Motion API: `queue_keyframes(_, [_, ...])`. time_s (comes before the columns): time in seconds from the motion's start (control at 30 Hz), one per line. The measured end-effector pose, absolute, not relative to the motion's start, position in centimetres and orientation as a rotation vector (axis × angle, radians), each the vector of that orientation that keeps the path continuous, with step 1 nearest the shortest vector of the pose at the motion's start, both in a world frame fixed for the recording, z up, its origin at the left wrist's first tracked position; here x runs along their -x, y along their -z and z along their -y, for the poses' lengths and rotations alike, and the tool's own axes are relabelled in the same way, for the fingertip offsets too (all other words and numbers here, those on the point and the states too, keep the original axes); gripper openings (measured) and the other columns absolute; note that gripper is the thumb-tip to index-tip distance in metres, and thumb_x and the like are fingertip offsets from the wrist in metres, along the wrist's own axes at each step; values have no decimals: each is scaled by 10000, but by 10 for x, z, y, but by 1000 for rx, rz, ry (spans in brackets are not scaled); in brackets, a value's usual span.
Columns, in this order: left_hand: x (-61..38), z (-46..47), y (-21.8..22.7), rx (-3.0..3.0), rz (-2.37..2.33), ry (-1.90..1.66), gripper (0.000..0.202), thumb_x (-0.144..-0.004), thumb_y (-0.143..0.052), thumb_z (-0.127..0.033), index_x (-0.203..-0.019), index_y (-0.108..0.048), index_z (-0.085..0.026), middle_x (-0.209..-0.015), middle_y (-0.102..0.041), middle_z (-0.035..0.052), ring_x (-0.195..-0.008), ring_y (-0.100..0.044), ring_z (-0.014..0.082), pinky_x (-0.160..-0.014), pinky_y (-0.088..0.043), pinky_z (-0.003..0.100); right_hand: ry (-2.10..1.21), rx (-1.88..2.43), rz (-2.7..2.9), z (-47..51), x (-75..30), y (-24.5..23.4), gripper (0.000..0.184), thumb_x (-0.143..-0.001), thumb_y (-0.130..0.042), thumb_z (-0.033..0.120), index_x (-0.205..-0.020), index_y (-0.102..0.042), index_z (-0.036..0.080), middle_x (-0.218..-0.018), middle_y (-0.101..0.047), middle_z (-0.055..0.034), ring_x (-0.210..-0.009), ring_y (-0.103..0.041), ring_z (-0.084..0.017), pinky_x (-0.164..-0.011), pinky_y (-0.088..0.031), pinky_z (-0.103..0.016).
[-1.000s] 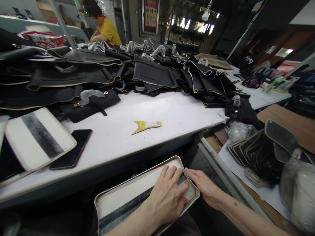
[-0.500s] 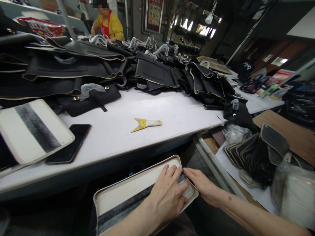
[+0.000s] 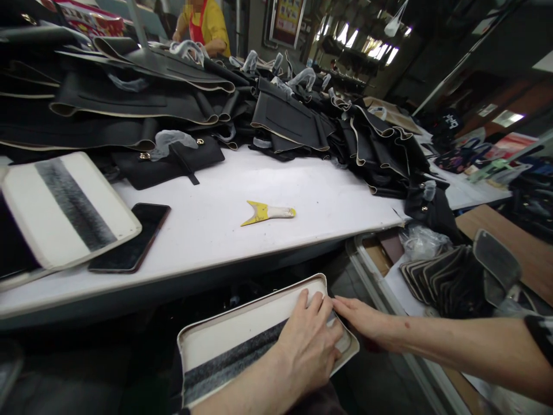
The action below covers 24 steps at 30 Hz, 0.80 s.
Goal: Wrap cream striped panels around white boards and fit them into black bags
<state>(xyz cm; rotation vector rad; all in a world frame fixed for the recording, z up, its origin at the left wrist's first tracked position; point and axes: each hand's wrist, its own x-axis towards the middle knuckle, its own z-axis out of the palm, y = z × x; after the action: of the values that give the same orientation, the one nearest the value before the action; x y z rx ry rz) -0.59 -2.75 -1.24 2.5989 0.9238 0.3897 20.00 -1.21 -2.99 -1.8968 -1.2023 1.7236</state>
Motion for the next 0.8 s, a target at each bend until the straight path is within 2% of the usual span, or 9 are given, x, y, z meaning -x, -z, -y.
queue_keyframes(0.23, [0,29,5,-2564,-975,-325,398,-811,-564,-410,-1071,-662,-125,-1195,-551,200,-1161,-461,353,-1081,-298,599,-1651,1995,1181,24,-207,47,503,-793,-612,601,-1176,-670,280,-1279,-633,-56,-1260,-510,-304,-1037,-421,-435])
queue_keyframes(0.3, [-3,29,2,-2469,-1009,-337,407,-778,-573,-370,-1094,-643,-122,-1167,-579,182,-1144,-482,338,-1101,-288,587,-1602,1989,1238,25,-207,47,529,-789,-604,616,-1181,-668,266,-1313,-610,-60,-1294,-478,-307,-1084,-375,-455])
queue_keyframes(0.37, [-5,31,-3,-2321,-1068,-395,394,-785,-539,-311,-1126,-612,-130,-1134,-614,140,-1114,-513,293,-1120,-304,531,-1570,1941,1338,23,-205,46,555,-763,-614,629,-1146,-685,235,-1301,-616,-78,-1289,-481,-317,-1112,-342,-471])
queue_keyframes(0.47, [4,42,-14,-2196,-1148,-477,330,-801,-494,-230,-1104,-602,-154,-1120,-631,94,-1064,-537,243,-1022,-433,417,-1535,1876,1446,18,-200,44,585,-691,-652,649,-1057,-714,197,-1272,-631,-111,-1287,-475,-344,-1141,-303,-468])
queue_keyframes(0.53, [21,53,-22,-2239,-1221,-493,246,-795,-506,-201,-1014,-614,-170,-1103,-625,87,-1031,-536,247,-912,-483,401,-1544,1852,1480,16,-199,46,590,-704,-633,662,-1054,-714,194,-1272,-631,-117,-1276,-484,-351,-1144,-301,-469])
queue_keyframes(0.6, [45,67,-27,-2283,-1350,-473,173,-812,-505,-177,-949,-611,-182,-1075,-619,79,-995,-533,251,-867,-481,417,-1553,1857,1492,17,-202,50,602,-764,-569,672,-1120,-696,204,-1311,-607,-102,-1275,-491,-343,-1141,-313,-468])
queue_keyframes(0.7, [80,85,-20,-2237,-1610,-436,205,-885,-472,-186,-1045,-598,-203,-1166,-587,72,-1067,-512,258,-921,-449,441,-1523,1990,1423,22,-207,52,652,-785,-543,671,-1268,-625,241,-1455,-470,-53,-1378,-381,-302,-1178,-257,-407])
queue_keyframes(0.8, [98,96,-1,-2237,-1728,-390,298,-931,-451,-226,-1211,-551,-220,-1318,-520,78,-1214,-449,277,-1025,-392,456,-1509,2092,1359,27,-204,45,772,-772,-524,678,-1387,-523,212,-1531,-338,-41,-1442,-257,-258,-1208,-152,-352])
